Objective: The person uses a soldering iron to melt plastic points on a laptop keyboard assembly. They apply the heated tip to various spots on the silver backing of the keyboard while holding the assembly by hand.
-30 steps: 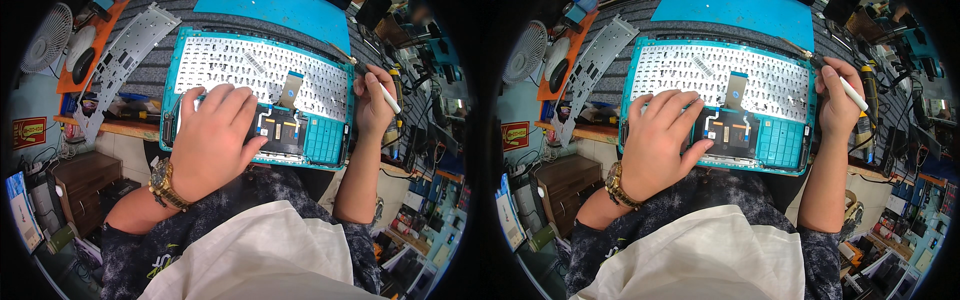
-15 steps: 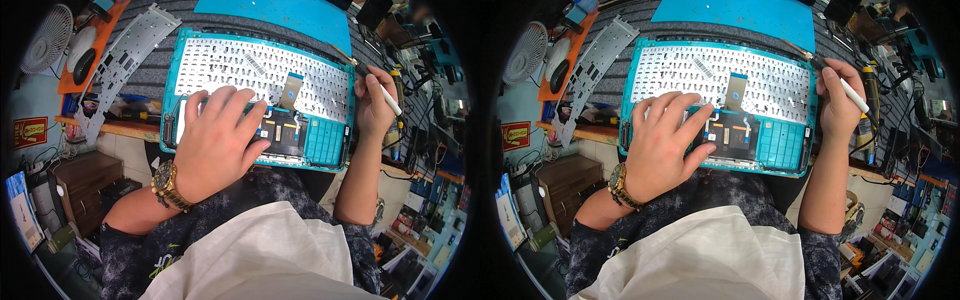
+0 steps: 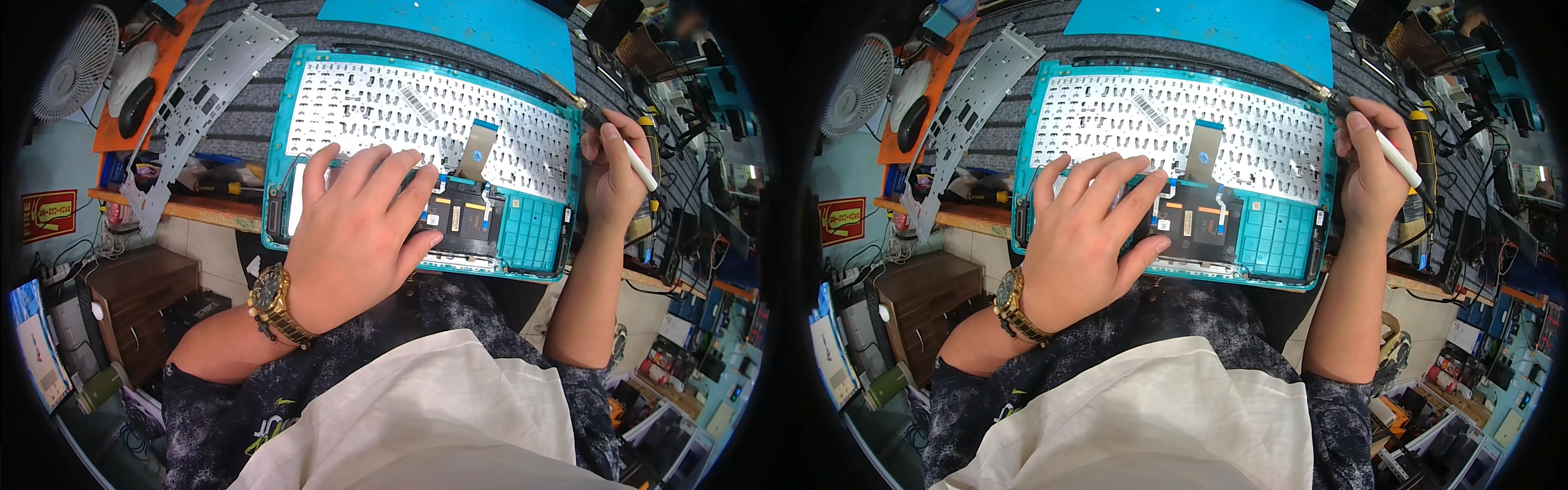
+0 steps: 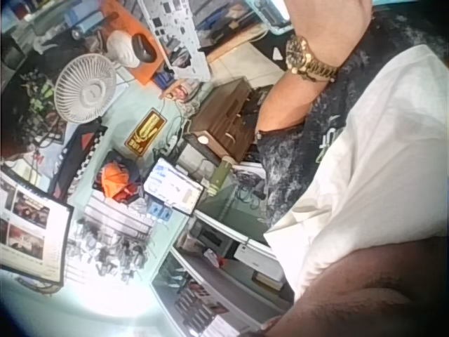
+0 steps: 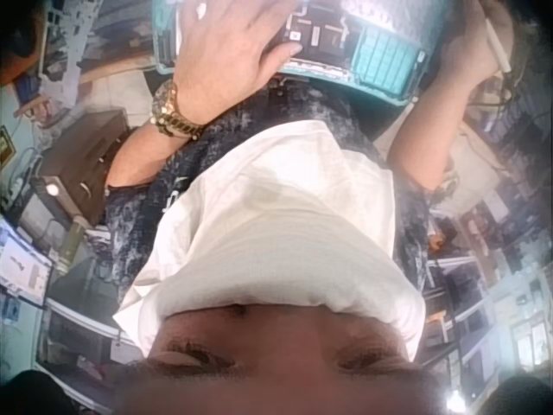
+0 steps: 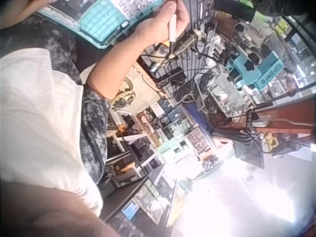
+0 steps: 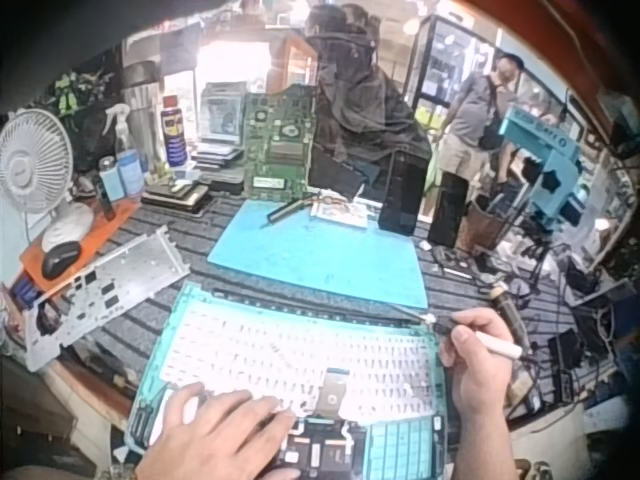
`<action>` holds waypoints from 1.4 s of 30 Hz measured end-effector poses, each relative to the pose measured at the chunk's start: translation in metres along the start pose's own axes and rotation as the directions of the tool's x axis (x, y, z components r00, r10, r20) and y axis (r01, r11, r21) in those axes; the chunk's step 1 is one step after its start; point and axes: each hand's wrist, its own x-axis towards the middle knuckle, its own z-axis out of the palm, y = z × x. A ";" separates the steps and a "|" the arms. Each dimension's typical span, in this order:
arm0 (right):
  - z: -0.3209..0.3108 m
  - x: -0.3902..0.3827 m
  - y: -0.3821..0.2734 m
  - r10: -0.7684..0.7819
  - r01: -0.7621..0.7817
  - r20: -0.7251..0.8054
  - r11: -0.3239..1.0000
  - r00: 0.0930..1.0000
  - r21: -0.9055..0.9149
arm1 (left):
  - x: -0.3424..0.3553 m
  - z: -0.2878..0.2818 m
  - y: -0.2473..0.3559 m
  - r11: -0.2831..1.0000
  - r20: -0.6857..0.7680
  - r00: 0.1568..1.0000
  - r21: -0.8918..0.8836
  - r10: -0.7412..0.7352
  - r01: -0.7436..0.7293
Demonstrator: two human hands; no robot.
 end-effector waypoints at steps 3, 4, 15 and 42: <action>-0.002 0.000 0.000 0.008 -0.008 -0.006 1.000 1.000 0.006 | 0.000 0.001 0.000 1.000 0.004 1.000 -0.003 0.003 -0.003; -0.002 0.000 0.000 0.008 -0.008 -0.005 1.000 1.000 0.006 | 0.000 0.000 0.000 1.000 0.003 1.000 -0.003 0.002 -0.002; -0.004 0.000 -0.004 0.020 -0.020 -0.024 1.000 1.000 -0.008 | 0.008 -0.003 -0.008 0.994 -0.076 0.997 -0.102 0.021 -0.029; -0.006 0.003 -0.007 0.013 -0.012 -0.086 1.000 0.996 0.012 | -0.006 -0.014 0.000 0.993 -0.032 0.999 -0.112 0.027 -0.031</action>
